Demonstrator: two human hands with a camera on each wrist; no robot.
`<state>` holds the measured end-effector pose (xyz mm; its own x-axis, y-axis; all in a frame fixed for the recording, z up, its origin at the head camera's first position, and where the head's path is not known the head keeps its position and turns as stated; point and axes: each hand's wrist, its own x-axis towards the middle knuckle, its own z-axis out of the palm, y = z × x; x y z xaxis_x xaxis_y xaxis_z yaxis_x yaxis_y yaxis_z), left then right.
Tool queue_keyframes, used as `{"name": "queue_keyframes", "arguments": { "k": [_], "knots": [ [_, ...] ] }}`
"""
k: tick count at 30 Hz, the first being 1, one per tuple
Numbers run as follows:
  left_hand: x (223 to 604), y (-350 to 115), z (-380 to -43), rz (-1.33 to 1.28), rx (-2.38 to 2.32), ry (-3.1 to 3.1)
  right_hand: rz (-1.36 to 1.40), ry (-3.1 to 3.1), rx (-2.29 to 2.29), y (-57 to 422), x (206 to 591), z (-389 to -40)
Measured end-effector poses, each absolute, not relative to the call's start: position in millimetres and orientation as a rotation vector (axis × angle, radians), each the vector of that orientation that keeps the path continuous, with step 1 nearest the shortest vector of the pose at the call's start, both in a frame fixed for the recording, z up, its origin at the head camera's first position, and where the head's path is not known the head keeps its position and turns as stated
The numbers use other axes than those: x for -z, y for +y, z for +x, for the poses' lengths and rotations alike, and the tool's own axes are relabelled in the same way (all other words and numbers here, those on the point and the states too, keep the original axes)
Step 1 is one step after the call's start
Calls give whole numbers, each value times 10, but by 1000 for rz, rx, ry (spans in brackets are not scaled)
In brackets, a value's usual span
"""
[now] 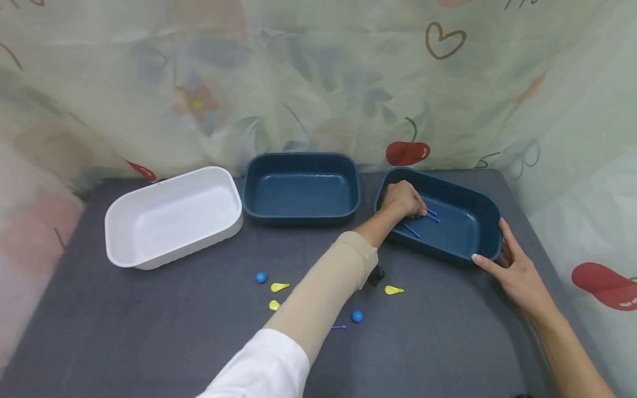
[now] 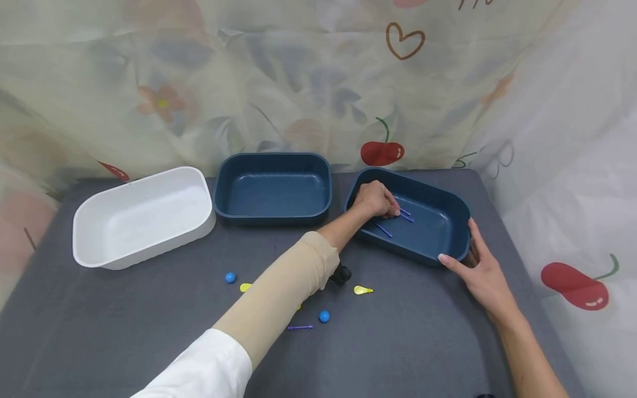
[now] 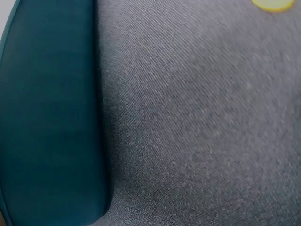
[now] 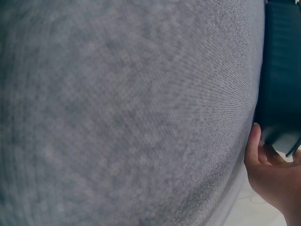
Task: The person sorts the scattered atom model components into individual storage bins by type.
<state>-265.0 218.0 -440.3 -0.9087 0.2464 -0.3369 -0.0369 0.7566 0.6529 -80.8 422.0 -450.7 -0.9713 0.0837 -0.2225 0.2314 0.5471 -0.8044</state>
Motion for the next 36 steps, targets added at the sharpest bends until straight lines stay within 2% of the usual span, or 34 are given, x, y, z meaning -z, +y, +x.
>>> {"name": "queue_keyframes", "arguments": {
  "k": [21, 36],
  "knots": [
    [4185, 1997, -2545, 314, -1044, 2473, 280, 2625, 1407, 4166, 4480, -814],
    [4048, 1654, -2524, 682, -1230, 2190, 286, 2616, 1411, 4171, 4483, -808]
  ]
}}
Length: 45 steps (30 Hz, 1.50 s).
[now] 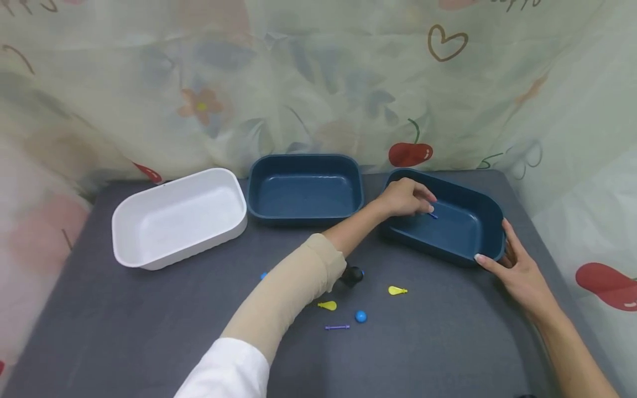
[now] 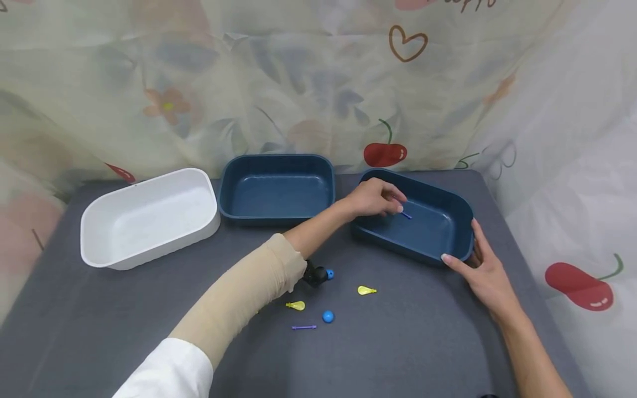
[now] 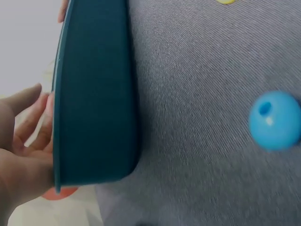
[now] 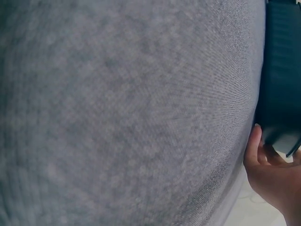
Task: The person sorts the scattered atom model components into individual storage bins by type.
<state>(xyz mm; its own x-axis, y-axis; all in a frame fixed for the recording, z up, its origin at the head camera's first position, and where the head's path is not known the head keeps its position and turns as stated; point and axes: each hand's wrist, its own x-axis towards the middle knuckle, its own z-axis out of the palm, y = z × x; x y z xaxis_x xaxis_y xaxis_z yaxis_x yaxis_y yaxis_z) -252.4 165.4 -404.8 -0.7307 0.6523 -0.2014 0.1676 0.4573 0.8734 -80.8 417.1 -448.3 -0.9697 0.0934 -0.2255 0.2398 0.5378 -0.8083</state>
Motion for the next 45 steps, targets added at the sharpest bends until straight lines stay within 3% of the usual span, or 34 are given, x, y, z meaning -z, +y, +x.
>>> {"name": "queue_keyframes", "arguments": {
  "k": [24, 45],
  "knots": [
    [3964, 1004, -2195, 914, -1522, 2140, 273, 2617, 1387, 4192, 4496, -820],
    [4012, 484, -1798, 915, -1571, 2074, 250, 2598, 1386, 4198, 4472, -820]
  ]
}}
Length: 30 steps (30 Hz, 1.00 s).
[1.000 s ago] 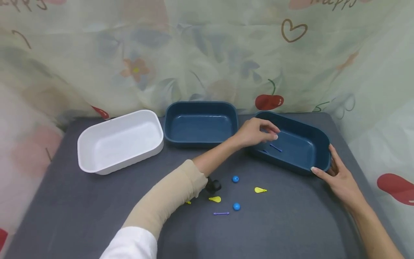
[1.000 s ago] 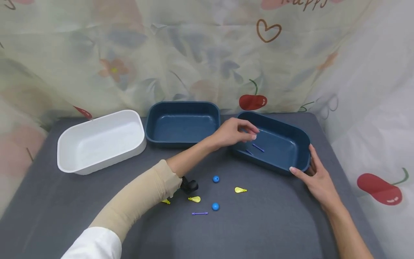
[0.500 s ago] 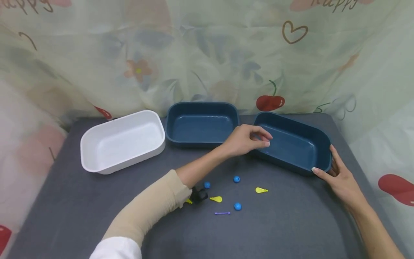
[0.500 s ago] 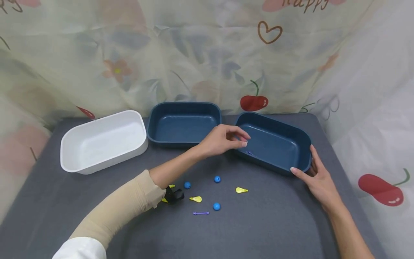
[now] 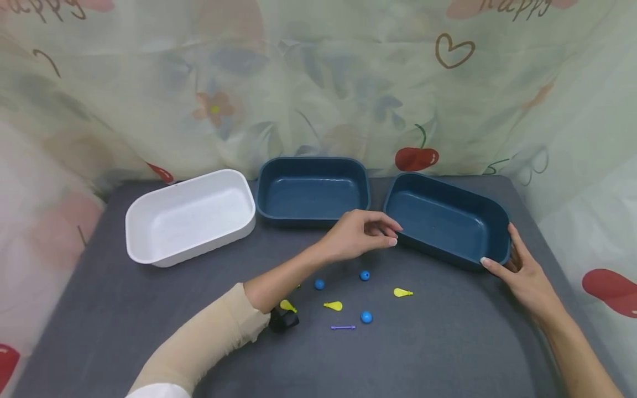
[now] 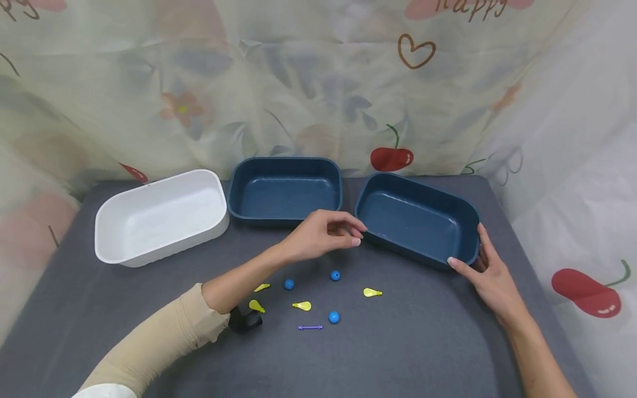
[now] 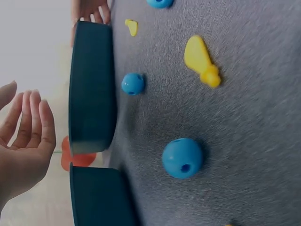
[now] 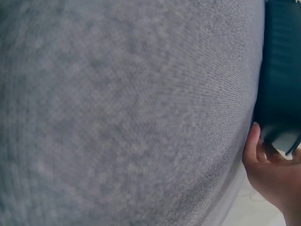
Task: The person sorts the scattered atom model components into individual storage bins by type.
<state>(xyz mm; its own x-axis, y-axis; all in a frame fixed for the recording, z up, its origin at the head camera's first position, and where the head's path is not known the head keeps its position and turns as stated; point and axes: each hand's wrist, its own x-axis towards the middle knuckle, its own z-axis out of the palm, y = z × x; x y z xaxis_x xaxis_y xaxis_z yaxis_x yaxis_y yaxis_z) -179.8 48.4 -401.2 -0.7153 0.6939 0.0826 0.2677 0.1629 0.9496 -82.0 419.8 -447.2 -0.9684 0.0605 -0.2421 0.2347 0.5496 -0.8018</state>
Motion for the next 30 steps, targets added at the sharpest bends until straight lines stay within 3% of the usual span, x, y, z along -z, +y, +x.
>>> {"name": "queue_keyframes", "arguments": {
  "k": [30],
  "knots": [
    [4307, -102, -1134, 874, -1515, 2234, 277, 2557, 1437, 4177, 4473, -805]
  ]
}}
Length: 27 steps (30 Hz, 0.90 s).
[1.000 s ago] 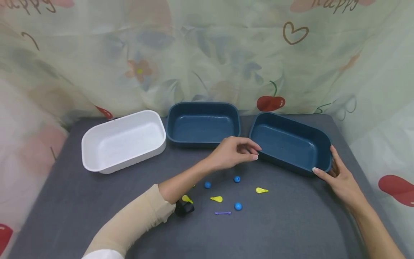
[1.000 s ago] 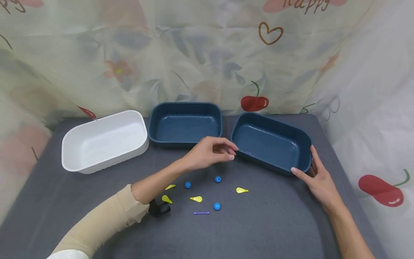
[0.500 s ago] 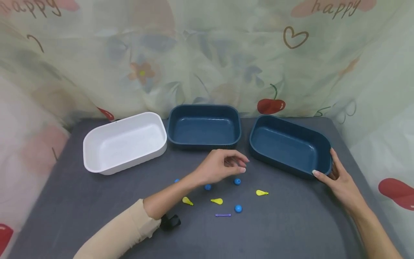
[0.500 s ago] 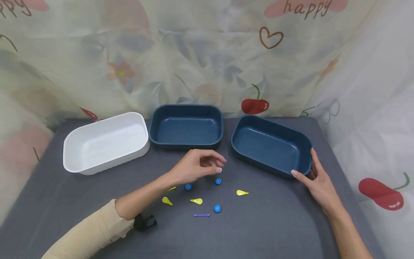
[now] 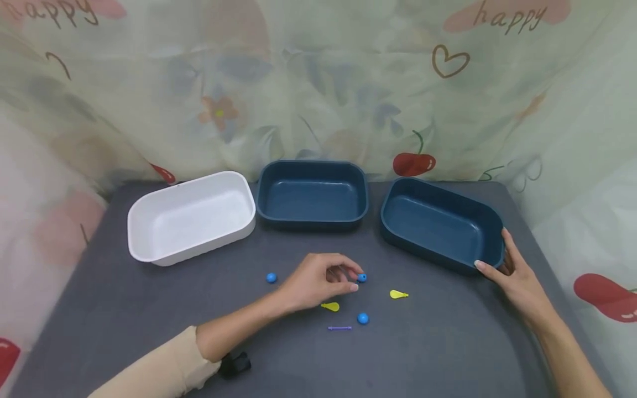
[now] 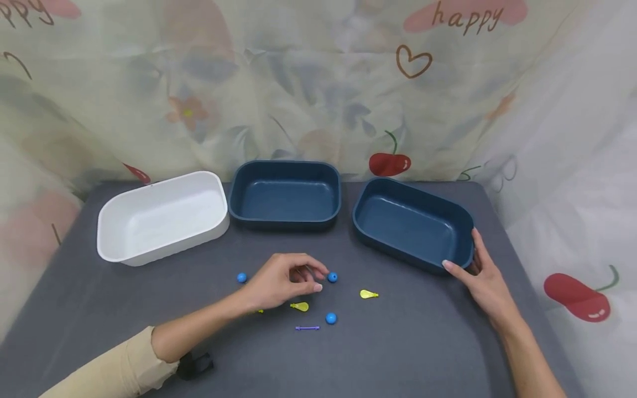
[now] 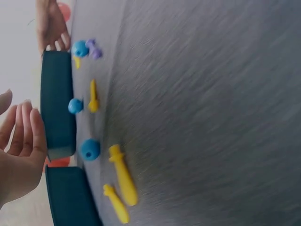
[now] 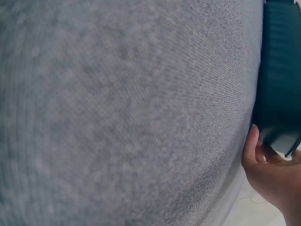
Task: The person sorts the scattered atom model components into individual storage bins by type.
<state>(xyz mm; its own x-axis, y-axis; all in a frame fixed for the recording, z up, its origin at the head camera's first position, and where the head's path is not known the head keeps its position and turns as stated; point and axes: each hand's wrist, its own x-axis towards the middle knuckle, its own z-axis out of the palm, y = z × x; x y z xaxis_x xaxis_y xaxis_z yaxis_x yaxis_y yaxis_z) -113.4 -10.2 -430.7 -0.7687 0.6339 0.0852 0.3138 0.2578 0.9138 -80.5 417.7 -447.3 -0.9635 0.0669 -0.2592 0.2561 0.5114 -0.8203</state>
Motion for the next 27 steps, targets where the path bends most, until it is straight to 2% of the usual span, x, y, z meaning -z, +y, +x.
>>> {"name": "queue_keyframes", "arguments": {
  "k": [27],
  "knots": [
    [4709, -412, -611, 714, -1463, 2270, 304, 2538, 1470, 4159, 4502, -835]
  ]
}}
